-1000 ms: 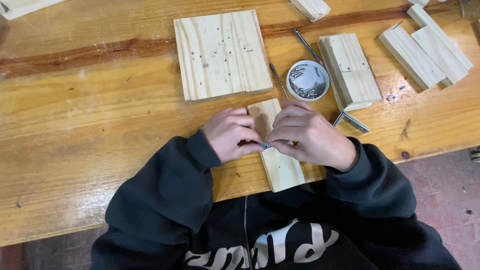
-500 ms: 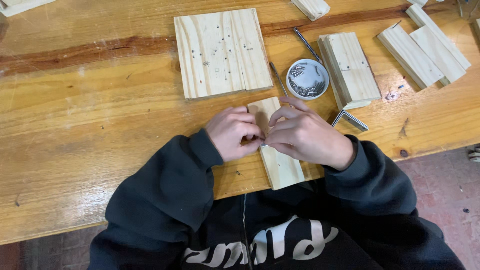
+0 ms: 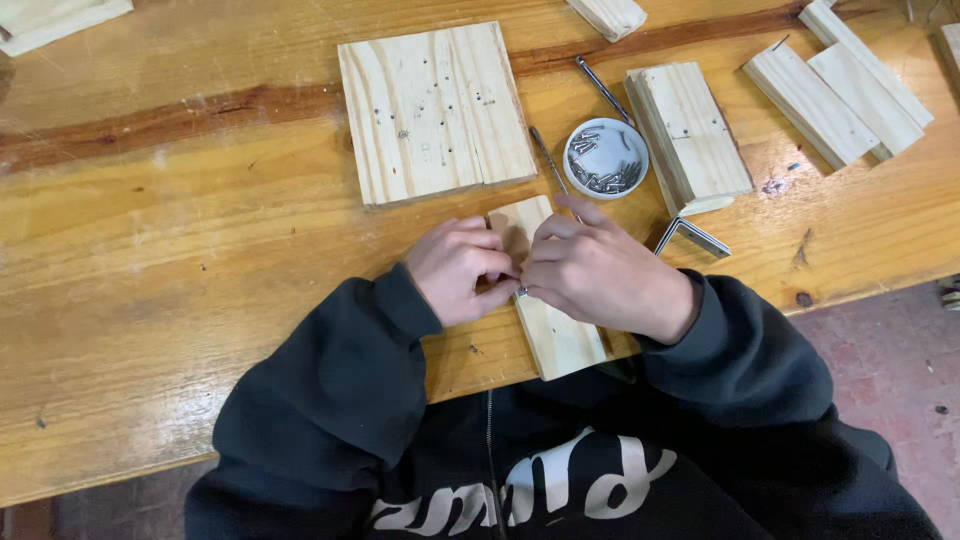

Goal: The person assembles a small wooden box by attaching metal brackets to wooden planks using a screwdriver and screws. They align the brackets, insert screws, and tighten them to join the pieces together.

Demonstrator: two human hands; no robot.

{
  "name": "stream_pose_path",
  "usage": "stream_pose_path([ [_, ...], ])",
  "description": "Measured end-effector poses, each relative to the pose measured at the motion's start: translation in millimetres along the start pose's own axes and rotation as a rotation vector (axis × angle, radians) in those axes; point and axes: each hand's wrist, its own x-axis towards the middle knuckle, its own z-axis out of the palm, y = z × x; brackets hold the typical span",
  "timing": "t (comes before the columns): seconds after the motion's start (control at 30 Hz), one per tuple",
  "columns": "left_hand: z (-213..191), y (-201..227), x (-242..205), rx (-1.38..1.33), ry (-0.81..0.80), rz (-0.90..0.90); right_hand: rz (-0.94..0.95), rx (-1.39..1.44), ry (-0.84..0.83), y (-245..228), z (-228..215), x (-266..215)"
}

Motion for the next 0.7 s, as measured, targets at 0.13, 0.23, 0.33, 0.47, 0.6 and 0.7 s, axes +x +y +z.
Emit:
stream_pose_path([
  [0.13, -16.2, 13.1, 6.0, -0.006, -0.001, 0.006, 0.051, -0.055, 0.012, -5.1, -10.7, -2.1],
  [0.23, -17.9, 11.4, 5.4, -0.025, -0.017, -0.014, 0.152, 0.03, 0.141, -10.2, -38.8, -11.8],
  [0.33, -18.3, 14.0, 5.2, -0.013, -0.018, 0.006, 0.253, 0.043, 0.21, -8.6, -49.4, -27.1],
  [0.47, -17.5, 14.0, 4.7, -0.047, -0.009, 0.008, 0.529, 0.161, 0.368, -6.0, -58.4, -51.0],
  [0.6, -17.8, 17.9, 6.5, -0.066, -0.017, 0.046, 0.6, 0.127, 0.295, -6.7, -47.4, -59.7],
  [0.7, -19.0, 20.0, 8.0, -0.085, -0.014, 0.05, 0.719, 0.043, -0.008, -9.1, -28.4, -58.1],
])
